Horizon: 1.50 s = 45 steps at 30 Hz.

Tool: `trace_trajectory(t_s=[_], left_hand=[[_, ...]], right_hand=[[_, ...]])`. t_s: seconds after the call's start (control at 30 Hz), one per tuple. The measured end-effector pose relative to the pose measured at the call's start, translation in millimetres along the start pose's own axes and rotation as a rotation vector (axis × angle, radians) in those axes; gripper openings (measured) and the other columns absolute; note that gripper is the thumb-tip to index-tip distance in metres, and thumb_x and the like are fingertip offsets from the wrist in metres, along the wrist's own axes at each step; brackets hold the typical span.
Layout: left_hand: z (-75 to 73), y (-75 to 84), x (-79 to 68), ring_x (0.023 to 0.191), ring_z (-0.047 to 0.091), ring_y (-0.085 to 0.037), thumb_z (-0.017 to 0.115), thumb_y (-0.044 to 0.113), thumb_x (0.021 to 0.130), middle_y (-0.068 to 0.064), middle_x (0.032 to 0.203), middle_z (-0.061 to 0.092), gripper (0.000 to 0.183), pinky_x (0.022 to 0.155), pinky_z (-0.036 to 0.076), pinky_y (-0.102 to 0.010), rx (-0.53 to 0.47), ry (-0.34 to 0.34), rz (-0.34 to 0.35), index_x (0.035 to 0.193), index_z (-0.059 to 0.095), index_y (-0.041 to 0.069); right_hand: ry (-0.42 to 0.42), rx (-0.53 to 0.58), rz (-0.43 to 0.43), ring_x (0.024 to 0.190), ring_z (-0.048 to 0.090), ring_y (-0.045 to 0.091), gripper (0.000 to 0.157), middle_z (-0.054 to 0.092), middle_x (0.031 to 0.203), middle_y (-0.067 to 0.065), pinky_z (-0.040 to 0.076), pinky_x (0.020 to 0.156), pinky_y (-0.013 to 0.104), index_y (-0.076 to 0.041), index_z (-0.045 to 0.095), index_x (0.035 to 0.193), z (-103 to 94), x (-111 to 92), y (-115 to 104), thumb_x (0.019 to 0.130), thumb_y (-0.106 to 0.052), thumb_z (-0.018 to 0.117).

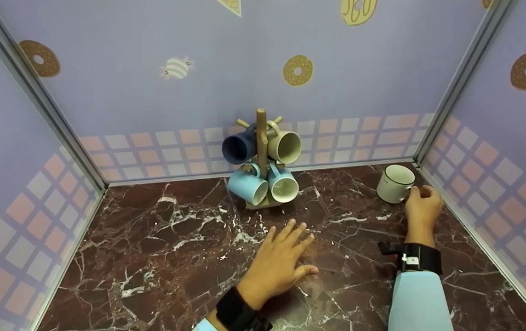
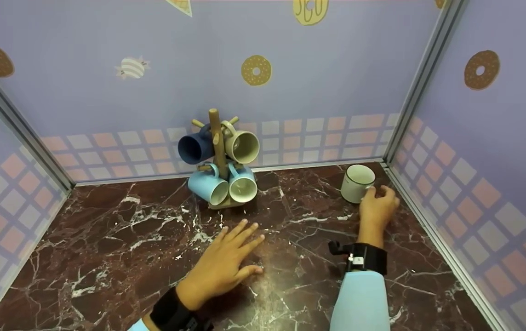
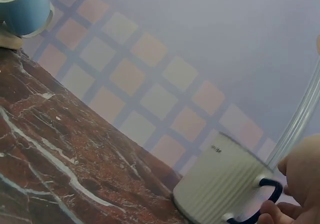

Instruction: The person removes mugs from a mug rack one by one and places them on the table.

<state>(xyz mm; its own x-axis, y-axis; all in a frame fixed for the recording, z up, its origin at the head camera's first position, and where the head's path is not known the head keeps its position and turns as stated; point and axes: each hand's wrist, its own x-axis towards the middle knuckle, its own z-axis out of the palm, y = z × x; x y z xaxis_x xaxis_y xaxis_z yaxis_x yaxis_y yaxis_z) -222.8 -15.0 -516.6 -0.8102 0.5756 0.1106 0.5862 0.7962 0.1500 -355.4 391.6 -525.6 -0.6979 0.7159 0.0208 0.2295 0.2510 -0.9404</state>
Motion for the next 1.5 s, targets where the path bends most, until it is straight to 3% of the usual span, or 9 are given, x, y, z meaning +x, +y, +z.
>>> trace_trajectory(t_s=[0.1, 0.37, 0.57, 0.77, 1.0, 1.17, 1.33, 1.5], left_hand=[[-5.8, -5.6, 0.2, 0.178, 0.02, -0.029, 0.035, 0.084, 0.106, 0.001, 0.19, 0.021, 0.089, 0.144, 0.02, -0.064, 0.011, 0.015, -0.02, 0.177, 0.04, 0.031], [-26.7, -29.9, -0.2, 0.179, 0.018, -0.03, 0.033, 0.081, 0.108, 0.0, 0.191, 0.021, 0.086, 0.145, 0.017, -0.062, -0.014, 0.071, -0.088, 0.176, 0.042, 0.028], [-44.8, -58.9, -2.4, 0.178, 0.022, -0.034, 0.034, 0.077, 0.11, -0.004, 0.19, 0.026, 0.085, 0.145, 0.017, -0.063, -0.054, 0.163, -0.157, 0.174, 0.046, 0.022], [-62.9, -89.1, -10.3, 0.177, 0.024, -0.038, 0.044, 0.069, 0.112, -0.009, 0.189, 0.029, 0.08, 0.144, 0.019, -0.066, -0.1, 0.25, -0.238, 0.174, 0.046, 0.019], [-81.3, -119.2, -23.3, 0.176, 0.025, -0.042, 0.055, 0.061, 0.113, -0.011, 0.188, 0.031, 0.075, 0.143, 0.019, -0.07, -0.155, 0.352, -0.29, 0.171, 0.05, 0.015], [-89.9, -132.9, -31.4, 0.176, 0.025, -0.043, 0.059, 0.055, 0.114, -0.011, 0.188, 0.031, 0.072, 0.142, 0.02, -0.071, -0.166, 0.4, -0.318, 0.172, 0.05, 0.014], [-95.2, -137.5, -37.0, 0.176, 0.024, -0.042, 0.06, 0.054, 0.115, -0.011, 0.188, 0.032, 0.071, 0.141, 0.022, -0.072, -0.187, 0.435, -0.347, 0.172, 0.049, 0.014], [-96.0, -137.3, -39.6, 0.176, 0.024, -0.042, 0.052, 0.065, 0.114, -0.01, 0.189, 0.028, 0.079, 0.14, 0.024, -0.073, -0.209, 0.458, -0.364, 0.175, 0.045, 0.015]], right_hand=[[0.045, 0.002, -0.044, 0.15, 0.052, 0.039, 0.051, 0.053, 0.16, 0.025, 0.043, 0.13, 0.051, 0.0, 0.061, 0.158, -0.1, -2.6, -6.8, 0.115, -0.028, 0.057], [0.042, 0.0, -0.121, 0.124, 0.058, 0.021, 0.046, 0.06, 0.147, 0.015, 0.05, 0.111, 0.037, -0.004, 0.065, 0.153, 4.3, -14.1, -29.2, 0.112, -0.024, 0.06], [0.027, -0.086, -0.323, 0.139, 0.056, 0.041, 0.047, 0.055, 0.156, 0.025, 0.046, 0.121, 0.055, -0.001, 0.064, 0.152, 10.6, -25.5, -41.8, 0.11, -0.02, 0.06], [-0.011, -0.112, -0.456, 0.148, 0.052, 0.051, 0.045, 0.06, 0.156, 0.03, 0.042, 0.125, 0.066, 0.001, 0.065, 0.151, 18.7, -34.7, -52.6, 0.11, -0.018, 0.061], [-0.155, -0.135, -0.536, 0.169, 0.038, 0.047, 0.056, 0.047, 0.178, 0.022, 0.029, 0.142, 0.063, -0.003, 0.056, 0.166, 25.5, -50.2, -68.0, 0.116, -0.026, 0.063], [-0.26, -0.156, -0.609, 0.174, 0.031, 0.043, 0.06, 0.039, 0.184, 0.018, 0.022, 0.146, 0.059, -0.004, 0.051, 0.17, 34.9, -66.9, -80.7, 0.118, -0.031, 0.062], [-0.354, -0.162, -0.692, 0.177, 0.025, 0.039, 0.059, 0.037, 0.185, 0.013, 0.018, 0.147, 0.059, -0.006, 0.051, 0.17, 45.9, -82.6, -90.2, 0.118, -0.032, 0.063], [-0.434, -0.168, -0.767, 0.177, 0.025, 0.039, 0.059, 0.036, 0.186, 0.01, 0.017, 0.146, 0.061, -0.009, 0.051, 0.17, 56.2, -98.0, -98.7, 0.118, -0.033, 0.063]])
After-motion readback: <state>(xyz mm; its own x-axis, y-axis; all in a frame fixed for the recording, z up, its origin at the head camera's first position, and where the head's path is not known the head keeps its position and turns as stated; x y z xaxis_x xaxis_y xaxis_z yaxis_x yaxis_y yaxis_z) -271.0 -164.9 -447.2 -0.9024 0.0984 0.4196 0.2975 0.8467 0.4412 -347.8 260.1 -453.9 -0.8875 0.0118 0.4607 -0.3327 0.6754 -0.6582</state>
